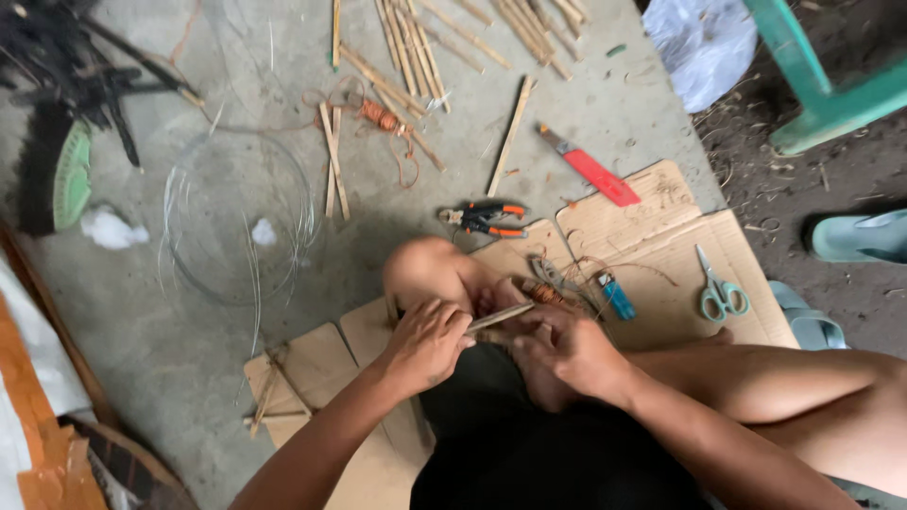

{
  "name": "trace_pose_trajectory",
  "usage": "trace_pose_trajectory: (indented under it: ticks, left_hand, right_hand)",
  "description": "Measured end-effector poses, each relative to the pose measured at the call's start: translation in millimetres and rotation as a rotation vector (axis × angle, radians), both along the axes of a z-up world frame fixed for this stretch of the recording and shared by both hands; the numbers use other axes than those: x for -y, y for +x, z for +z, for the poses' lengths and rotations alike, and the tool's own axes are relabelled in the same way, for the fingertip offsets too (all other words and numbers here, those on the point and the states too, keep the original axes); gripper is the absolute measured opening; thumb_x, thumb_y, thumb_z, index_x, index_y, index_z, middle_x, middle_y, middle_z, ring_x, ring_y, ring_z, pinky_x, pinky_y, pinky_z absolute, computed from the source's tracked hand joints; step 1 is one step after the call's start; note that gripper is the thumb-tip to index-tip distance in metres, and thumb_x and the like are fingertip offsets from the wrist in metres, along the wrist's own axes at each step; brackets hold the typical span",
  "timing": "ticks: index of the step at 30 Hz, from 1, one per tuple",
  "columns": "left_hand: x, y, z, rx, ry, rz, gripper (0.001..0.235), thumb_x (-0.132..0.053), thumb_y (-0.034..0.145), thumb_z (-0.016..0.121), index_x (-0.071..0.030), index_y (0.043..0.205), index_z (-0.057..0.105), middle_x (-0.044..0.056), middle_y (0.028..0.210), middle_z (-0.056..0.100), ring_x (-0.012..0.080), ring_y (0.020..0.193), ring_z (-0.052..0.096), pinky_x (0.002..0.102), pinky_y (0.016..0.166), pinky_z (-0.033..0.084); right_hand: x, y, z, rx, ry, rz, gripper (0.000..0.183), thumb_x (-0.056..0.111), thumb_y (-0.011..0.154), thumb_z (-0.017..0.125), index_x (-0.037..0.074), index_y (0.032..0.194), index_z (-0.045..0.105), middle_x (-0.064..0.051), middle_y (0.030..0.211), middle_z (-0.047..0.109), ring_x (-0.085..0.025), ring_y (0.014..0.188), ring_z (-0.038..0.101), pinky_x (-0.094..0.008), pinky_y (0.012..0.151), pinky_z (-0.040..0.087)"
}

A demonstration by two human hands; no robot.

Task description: The person assembles a small bamboo frame by joining thin bamboo sticks with string. They use a utility knife to trim the sticks and scissors to cut the string, then tie the joints together.

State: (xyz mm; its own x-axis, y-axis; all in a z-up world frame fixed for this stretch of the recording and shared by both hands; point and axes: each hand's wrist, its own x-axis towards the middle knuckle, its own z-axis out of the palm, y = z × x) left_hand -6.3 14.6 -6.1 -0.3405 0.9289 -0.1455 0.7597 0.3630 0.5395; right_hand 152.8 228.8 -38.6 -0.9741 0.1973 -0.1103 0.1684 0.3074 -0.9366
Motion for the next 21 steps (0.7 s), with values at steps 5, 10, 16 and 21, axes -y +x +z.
trace_pose_trajectory:
  ticks: [5,10,16,21]
  left_hand:
    - [-29,-22,27,-0.021,0.266,0.253,0.023,-0.022,0.097,0.066,-0.002,0.106,0.059,0.018,0.084,0.067,0.0406,0.078,0.065,0.050,0.068,0.050]
    - [-88,-42,50,0.095,0.372,0.573,0.030,-0.028,0.097,0.066,-0.005,0.113,0.054,0.021,0.089,0.069,0.0439,0.084,0.067,0.049,0.069,0.053]
    - [-126,-23,31,0.377,0.301,0.406,0.031,-0.031,0.105,0.056,-0.005,0.115,0.043,0.022,0.097,0.066,0.0434,0.087,0.065,0.050,0.077,0.052]
    - [-115,-14,29,0.585,0.013,0.424,0.030,-0.033,0.104,0.052,-0.006,0.117,0.048,0.024,0.094,0.064,0.0420,0.087,0.064,0.049,0.078,0.051]
  right_hand:
    - [-27,-11,18,-0.016,-0.165,-0.393,0.019,0.006,0.093,0.073,0.004,0.112,0.073,-0.008,0.101,0.067,-0.017,0.072,0.054,-0.029,0.065,0.048]
    - [-51,-42,46,-0.227,-0.185,-0.228,0.014,0.002,0.096,0.063,0.002,0.105,0.074,-0.003,0.102,0.071,-0.011,0.089,0.068,-0.025,0.076,0.056]
    - [-57,-51,41,-0.148,-0.263,-0.225,0.012,0.011,0.098,0.068,0.000,0.102,0.072,-0.006,0.092,0.067,-0.012,0.083,0.061,-0.027,0.074,0.052]
    - [-90,-42,64,-0.029,-0.190,-0.476,0.031,0.028,0.095,0.071,0.002,0.113,0.071,-0.003,0.100,0.067,-0.012,0.081,0.059,-0.028,0.074,0.050]
